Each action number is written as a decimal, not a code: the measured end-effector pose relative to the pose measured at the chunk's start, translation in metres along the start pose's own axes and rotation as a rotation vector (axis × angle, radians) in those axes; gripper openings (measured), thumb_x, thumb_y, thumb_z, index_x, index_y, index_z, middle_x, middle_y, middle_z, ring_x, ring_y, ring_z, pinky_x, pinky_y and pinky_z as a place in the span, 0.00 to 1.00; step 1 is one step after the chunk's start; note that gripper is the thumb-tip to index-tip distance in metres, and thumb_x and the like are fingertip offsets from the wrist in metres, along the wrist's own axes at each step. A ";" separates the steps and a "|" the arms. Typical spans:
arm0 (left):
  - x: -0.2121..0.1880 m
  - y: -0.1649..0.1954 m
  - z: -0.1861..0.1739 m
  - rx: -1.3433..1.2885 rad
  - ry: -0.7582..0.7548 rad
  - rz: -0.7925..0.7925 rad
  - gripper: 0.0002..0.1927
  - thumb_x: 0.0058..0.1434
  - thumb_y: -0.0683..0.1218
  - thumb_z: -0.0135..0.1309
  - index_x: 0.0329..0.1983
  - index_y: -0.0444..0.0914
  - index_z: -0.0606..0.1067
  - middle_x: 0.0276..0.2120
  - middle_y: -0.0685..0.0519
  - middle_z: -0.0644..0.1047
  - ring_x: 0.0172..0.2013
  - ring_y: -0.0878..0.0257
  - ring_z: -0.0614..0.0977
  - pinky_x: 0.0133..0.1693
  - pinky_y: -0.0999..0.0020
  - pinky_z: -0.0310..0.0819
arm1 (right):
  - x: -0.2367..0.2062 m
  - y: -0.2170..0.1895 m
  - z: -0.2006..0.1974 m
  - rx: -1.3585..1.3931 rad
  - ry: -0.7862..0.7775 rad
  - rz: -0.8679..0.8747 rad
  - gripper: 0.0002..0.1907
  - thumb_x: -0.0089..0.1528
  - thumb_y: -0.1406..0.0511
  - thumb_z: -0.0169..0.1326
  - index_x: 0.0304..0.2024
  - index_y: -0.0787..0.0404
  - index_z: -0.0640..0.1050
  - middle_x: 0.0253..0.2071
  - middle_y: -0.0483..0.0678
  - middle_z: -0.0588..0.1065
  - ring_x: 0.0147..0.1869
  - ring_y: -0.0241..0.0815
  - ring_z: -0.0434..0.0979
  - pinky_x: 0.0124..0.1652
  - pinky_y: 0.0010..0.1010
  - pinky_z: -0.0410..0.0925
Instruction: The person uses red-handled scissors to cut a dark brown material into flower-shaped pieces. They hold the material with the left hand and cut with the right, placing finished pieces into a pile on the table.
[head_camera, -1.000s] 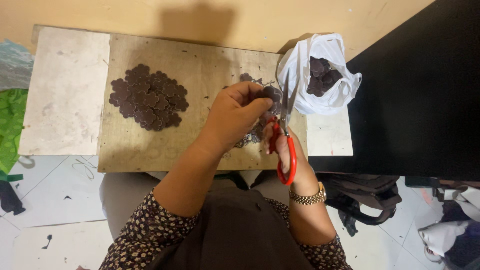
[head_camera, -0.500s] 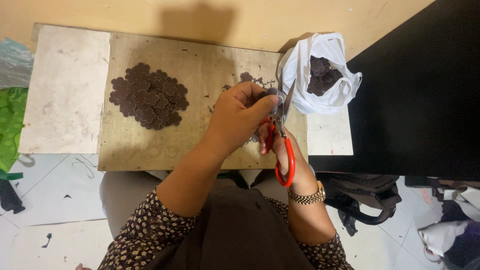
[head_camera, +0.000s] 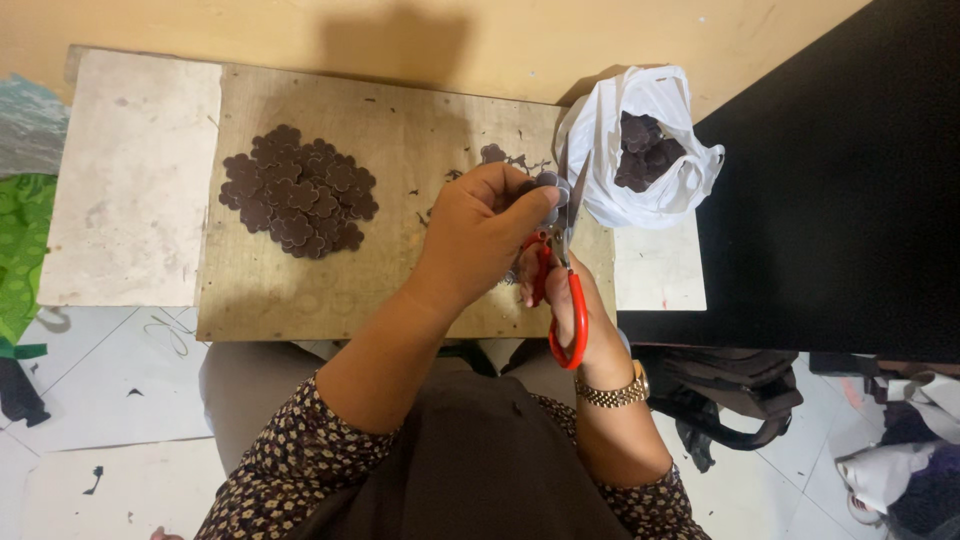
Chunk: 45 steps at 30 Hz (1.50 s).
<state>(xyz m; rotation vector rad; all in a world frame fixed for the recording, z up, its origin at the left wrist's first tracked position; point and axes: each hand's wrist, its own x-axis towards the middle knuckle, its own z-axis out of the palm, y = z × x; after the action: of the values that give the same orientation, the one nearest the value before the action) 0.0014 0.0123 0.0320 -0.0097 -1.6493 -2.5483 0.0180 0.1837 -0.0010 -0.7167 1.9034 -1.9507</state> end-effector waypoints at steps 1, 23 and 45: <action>0.000 -0.001 0.000 -0.002 0.001 0.004 0.09 0.64 0.44 0.61 0.34 0.33 0.76 0.28 0.57 0.79 0.28 0.74 0.75 0.31 0.77 0.71 | 0.000 0.000 0.001 -0.009 0.016 0.013 0.38 0.69 0.37 0.40 0.53 0.67 0.68 0.39 0.45 0.66 0.40 0.36 0.64 0.41 0.27 0.63; 0.002 0.002 -0.003 0.055 0.037 -0.034 0.08 0.62 0.43 0.61 0.33 0.33 0.78 0.27 0.57 0.79 0.26 0.74 0.75 0.27 0.77 0.70 | -0.003 0.000 -0.002 -0.125 0.041 0.051 0.34 0.69 0.37 0.39 0.34 0.60 0.65 0.29 0.42 0.61 0.31 0.34 0.60 0.31 0.24 0.58; 0.001 -0.001 -0.002 0.159 0.011 0.044 0.10 0.64 0.43 0.60 0.28 0.33 0.76 0.23 0.59 0.75 0.25 0.75 0.70 0.27 0.77 0.65 | 0.001 -0.002 0.001 -0.093 0.050 0.059 0.39 0.67 0.35 0.40 0.48 0.65 0.70 0.36 0.43 0.66 0.37 0.35 0.65 0.37 0.26 0.63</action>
<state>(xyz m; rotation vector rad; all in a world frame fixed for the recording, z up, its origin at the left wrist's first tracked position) 0.0006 0.0106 0.0302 -0.0194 -1.8208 -2.3746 0.0182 0.1821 0.0012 -0.6348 2.0326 -1.8715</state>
